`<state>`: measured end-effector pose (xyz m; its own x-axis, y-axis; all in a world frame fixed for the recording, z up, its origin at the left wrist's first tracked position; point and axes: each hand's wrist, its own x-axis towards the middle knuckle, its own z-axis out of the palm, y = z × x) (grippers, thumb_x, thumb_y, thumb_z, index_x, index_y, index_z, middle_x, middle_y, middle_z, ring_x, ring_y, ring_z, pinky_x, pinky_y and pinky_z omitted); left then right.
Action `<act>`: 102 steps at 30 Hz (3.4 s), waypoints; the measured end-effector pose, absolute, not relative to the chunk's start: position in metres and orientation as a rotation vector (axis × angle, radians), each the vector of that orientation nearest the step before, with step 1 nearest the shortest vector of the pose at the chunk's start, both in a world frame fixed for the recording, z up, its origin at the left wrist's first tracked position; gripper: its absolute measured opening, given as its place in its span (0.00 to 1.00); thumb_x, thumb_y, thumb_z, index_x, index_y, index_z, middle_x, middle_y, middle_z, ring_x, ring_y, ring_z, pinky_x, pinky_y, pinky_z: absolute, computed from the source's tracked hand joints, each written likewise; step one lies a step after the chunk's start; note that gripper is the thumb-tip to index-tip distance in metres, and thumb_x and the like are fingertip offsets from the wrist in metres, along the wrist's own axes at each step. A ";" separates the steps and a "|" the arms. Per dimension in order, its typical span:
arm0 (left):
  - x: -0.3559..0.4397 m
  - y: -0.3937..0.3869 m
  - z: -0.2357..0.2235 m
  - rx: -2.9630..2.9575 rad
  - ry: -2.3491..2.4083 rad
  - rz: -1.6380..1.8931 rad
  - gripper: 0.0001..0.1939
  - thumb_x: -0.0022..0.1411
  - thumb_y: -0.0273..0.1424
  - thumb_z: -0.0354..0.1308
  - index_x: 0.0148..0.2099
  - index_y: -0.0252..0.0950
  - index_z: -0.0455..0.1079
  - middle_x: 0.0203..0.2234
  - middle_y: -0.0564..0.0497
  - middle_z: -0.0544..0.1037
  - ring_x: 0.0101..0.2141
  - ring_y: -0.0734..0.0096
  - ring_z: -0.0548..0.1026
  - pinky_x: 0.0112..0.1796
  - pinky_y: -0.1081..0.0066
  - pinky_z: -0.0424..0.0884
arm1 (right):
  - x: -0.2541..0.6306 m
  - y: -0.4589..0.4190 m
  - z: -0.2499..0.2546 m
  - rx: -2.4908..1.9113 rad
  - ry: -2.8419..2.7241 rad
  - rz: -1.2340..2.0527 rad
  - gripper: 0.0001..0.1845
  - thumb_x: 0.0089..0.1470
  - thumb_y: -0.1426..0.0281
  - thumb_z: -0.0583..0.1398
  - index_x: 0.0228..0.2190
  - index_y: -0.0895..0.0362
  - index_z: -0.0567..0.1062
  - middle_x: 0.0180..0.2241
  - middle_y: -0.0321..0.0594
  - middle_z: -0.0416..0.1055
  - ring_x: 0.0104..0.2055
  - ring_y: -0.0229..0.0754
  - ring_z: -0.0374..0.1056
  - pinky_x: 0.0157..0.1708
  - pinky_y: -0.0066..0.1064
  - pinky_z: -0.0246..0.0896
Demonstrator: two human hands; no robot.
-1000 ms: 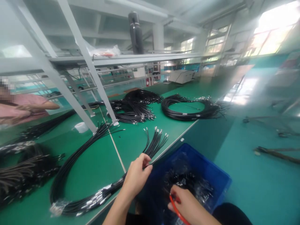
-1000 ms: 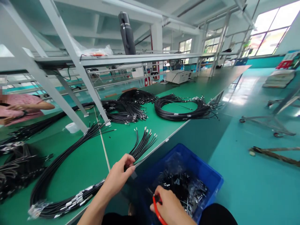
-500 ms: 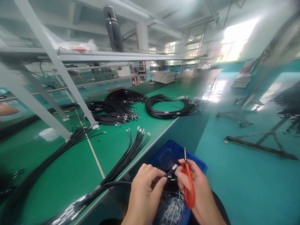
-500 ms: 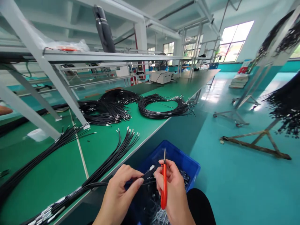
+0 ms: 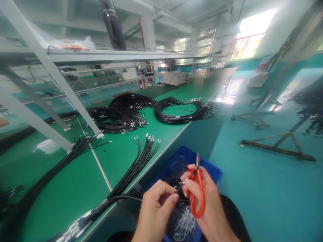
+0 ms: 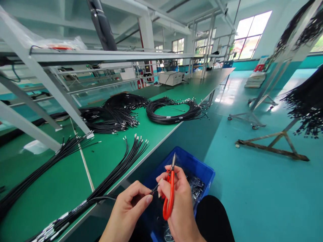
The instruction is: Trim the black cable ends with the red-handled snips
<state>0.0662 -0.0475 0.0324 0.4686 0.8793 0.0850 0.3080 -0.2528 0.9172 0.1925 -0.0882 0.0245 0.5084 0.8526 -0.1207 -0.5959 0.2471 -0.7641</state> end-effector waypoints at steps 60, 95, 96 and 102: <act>0.053 -0.039 0.048 2.077 1.080 1.067 0.09 0.58 0.25 0.54 0.35 0.41 0.75 0.36 0.47 0.74 0.34 0.65 0.72 0.34 0.72 0.66 | 0.170 -0.091 0.039 -0.786 -0.199 1.317 0.10 0.50 0.73 0.61 0.36 0.56 0.68 0.22 0.33 0.70 0.23 0.35 0.64 0.22 0.25 0.59; 0.052 -0.042 0.035 1.322 0.770 0.736 0.09 0.56 0.33 0.58 0.28 0.34 0.66 0.21 0.55 0.66 0.23 0.76 0.59 0.26 0.76 0.56 | 0.172 -0.084 0.044 -1.016 -0.524 1.003 0.16 0.41 0.73 0.67 0.34 0.52 0.71 0.25 0.31 0.72 0.26 0.36 0.67 0.25 0.25 0.64; 0.052 -0.042 0.036 1.323 0.769 0.736 0.09 0.56 0.33 0.58 0.28 0.33 0.66 0.21 0.55 0.67 0.24 0.76 0.59 0.26 0.76 0.56 | 0.174 -0.084 0.044 -0.979 -0.506 1.051 0.16 0.41 0.73 0.67 0.34 0.52 0.71 0.25 0.31 0.72 0.25 0.35 0.66 0.25 0.24 0.64; 0.052 -0.045 0.035 1.326 0.765 0.733 0.08 0.56 0.32 0.58 0.28 0.33 0.67 0.22 0.54 0.69 0.24 0.76 0.60 0.27 0.76 0.56 | 0.178 -0.086 0.042 -0.859 -0.452 1.219 0.15 0.43 0.77 0.64 0.34 0.53 0.70 0.24 0.31 0.71 0.25 0.34 0.65 0.27 0.25 0.62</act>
<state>0.0517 -0.0446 0.0354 0.5612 0.8249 -0.0676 -0.0313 0.1027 0.9942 0.1781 -0.0863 0.0420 0.3126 0.9401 -0.1357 -0.6239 0.0955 -0.7756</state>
